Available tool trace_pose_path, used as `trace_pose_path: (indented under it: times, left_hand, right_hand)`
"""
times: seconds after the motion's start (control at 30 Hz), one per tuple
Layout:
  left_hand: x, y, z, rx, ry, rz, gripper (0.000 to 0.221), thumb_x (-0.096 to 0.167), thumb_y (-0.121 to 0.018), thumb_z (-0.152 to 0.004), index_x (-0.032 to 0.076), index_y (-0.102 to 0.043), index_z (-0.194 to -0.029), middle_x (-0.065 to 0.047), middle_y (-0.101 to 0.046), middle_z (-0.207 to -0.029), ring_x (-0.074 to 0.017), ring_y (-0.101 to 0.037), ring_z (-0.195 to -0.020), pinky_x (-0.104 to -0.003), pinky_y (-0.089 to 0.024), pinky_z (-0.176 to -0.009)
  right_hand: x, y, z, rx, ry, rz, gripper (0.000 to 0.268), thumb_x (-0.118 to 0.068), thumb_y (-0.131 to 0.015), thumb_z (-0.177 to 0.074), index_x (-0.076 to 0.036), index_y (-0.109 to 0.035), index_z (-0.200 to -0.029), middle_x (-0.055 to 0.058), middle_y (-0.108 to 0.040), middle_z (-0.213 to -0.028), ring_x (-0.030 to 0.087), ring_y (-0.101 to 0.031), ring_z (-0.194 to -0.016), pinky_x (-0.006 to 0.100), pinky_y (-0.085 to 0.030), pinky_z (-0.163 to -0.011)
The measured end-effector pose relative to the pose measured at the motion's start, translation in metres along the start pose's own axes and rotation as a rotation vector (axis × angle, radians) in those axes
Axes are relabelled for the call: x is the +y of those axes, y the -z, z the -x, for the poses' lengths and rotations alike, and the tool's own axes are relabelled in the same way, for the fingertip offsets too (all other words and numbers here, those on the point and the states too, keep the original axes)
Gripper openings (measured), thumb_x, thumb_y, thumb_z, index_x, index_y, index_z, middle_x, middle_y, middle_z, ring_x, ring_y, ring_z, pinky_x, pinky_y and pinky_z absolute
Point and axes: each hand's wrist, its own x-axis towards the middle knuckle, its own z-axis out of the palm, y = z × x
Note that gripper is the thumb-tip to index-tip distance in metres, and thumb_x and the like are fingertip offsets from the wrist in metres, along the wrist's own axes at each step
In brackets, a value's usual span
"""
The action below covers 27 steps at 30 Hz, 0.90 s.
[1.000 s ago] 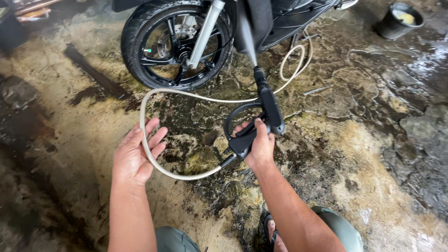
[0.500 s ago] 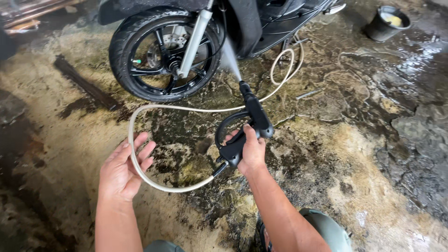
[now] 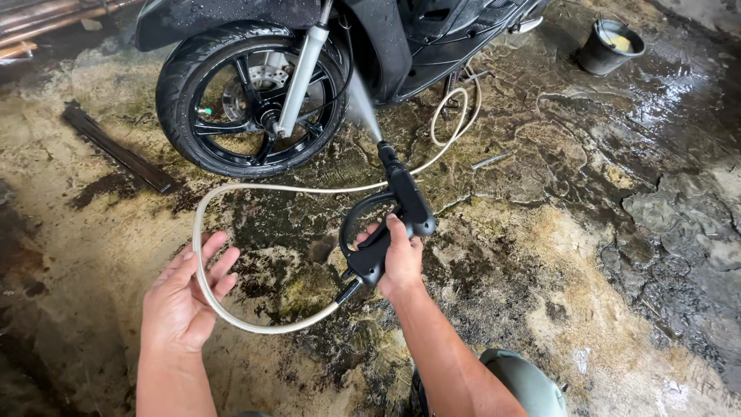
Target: The person uses a high-pressure water spray gun to wash a black motorcycle. They systematically clean the front wheel, engine area, and body panels, moving around the vehicle to reach different sections. The person holds the spray gun in their right hand and manages the hose with their left hand.
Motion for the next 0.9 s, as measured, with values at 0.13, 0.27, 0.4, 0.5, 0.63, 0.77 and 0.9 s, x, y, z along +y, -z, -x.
trace_pose_path:
  times: [0.13,0.27,0.4,0.5,0.63,0.77,0.9]
  left_hand:
    - [-0.003,0.003,-0.004,0.018,-0.003,0.019,0.025,0.015,-0.044,-0.091,0.004,-0.052,-0.112,-0.011,-0.063,-0.109,-0.0259,-0.064,-0.091,-0.028,-0.054,-0.059]
    - [-0.002,0.005,-0.006,0.007,-0.025,0.007,0.027,0.015,-0.042,-0.091,0.003,-0.051,-0.114,-0.010,-0.063,-0.111,-0.0228,-0.064,-0.090,-0.026,-0.054,-0.059]
    - [-0.004,0.004,-0.007,0.021,-0.025,-0.010,0.027,0.015,-0.044,-0.091,0.004,-0.051,-0.114,-0.010,-0.063,-0.111,-0.0228,-0.064,-0.089,-0.026,-0.054,-0.060]
    - [-0.005,0.008,-0.011,0.020,-0.012,0.002,0.022,0.016,-0.044,-0.091,0.008,-0.050,-0.110,-0.010,-0.062,-0.113,-0.0275,-0.063,-0.098,-0.028,-0.054,-0.064]
    - [-0.002,0.001,-0.006,0.037,-0.002,0.009,0.024,0.015,-0.045,-0.091,0.007,-0.050,-0.112,-0.009,-0.063,-0.111,-0.0249,-0.064,-0.092,-0.029,-0.054,-0.063]
    - [-0.001,-0.002,-0.006,0.045,-0.007,-0.003,0.022,0.016,-0.044,-0.091,0.007,-0.051,-0.111,-0.010,-0.062,-0.112,-0.0257,-0.064,-0.092,-0.030,-0.054,-0.064]
    - [-0.004,0.000,-0.010,0.025,-0.024,0.006,0.020,0.017,-0.044,-0.092,0.008,-0.052,-0.107,-0.011,-0.062,-0.113,-0.0254,-0.063,-0.092,-0.030,-0.054,-0.065]
  right_hand:
    - [0.003,0.000,-0.004,-0.031,0.000,-0.024,0.012,-0.016,-0.052,-0.085,-0.004,-0.048,-0.088,0.014,-0.055,-0.069,0.026,-0.056,-0.060,0.041,-0.049,-0.060]
    - [0.006,-0.001,-0.006,-0.027,-0.009,-0.034,0.012,-0.016,-0.053,-0.085,-0.006,-0.048,-0.090,0.013,-0.055,-0.069,0.026,-0.056,-0.061,0.041,-0.050,-0.060]
    - [0.005,-0.002,-0.008,-0.006,-0.010,-0.017,0.014,-0.017,-0.053,-0.084,-0.004,-0.050,-0.086,0.014,-0.056,-0.071,0.026,-0.056,-0.061,0.042,-0.050,-0.062]
    - [0.006,-0.002,-0.009,-0.013,0.005,-0.044,0.014,-0.016,-0.053,-0.084,-0.003,-0.050,-0.084,0.015,-0.056,-0.069,0.027,-0.056,-0.059,0.042,-0.050,-0.059]
    - [0.007,-0.002,-0.010,-0.002,0.010,-0.035,0.014,-0.016,-0.054,-0.084,-0.003,-0.049,-0.085,0.015,-0.056,-0.070,0.027,-0.057,-0.060,0.042,-0.051,-0.060]
    - [0.005,-0.005,-0.005,0.021,-0.003,-0.036,0.014,-0.016,-0.053,-0.085,-0.003,-0.048,-0.086,0.016,-0.056,-0.071,0.026,-0.056,-0.060,0.041,-0.050,-0.059]
    - [0.008,-0.002,-0.012,-0.012,0.022,-0.055,0.013,-0.015,-0.052,-0.085,-0.003,-0.048,-0.087,0.016,-0.056,-0.071,0.027,-0.056,-0.060,0.041,-0.050,-0.058]
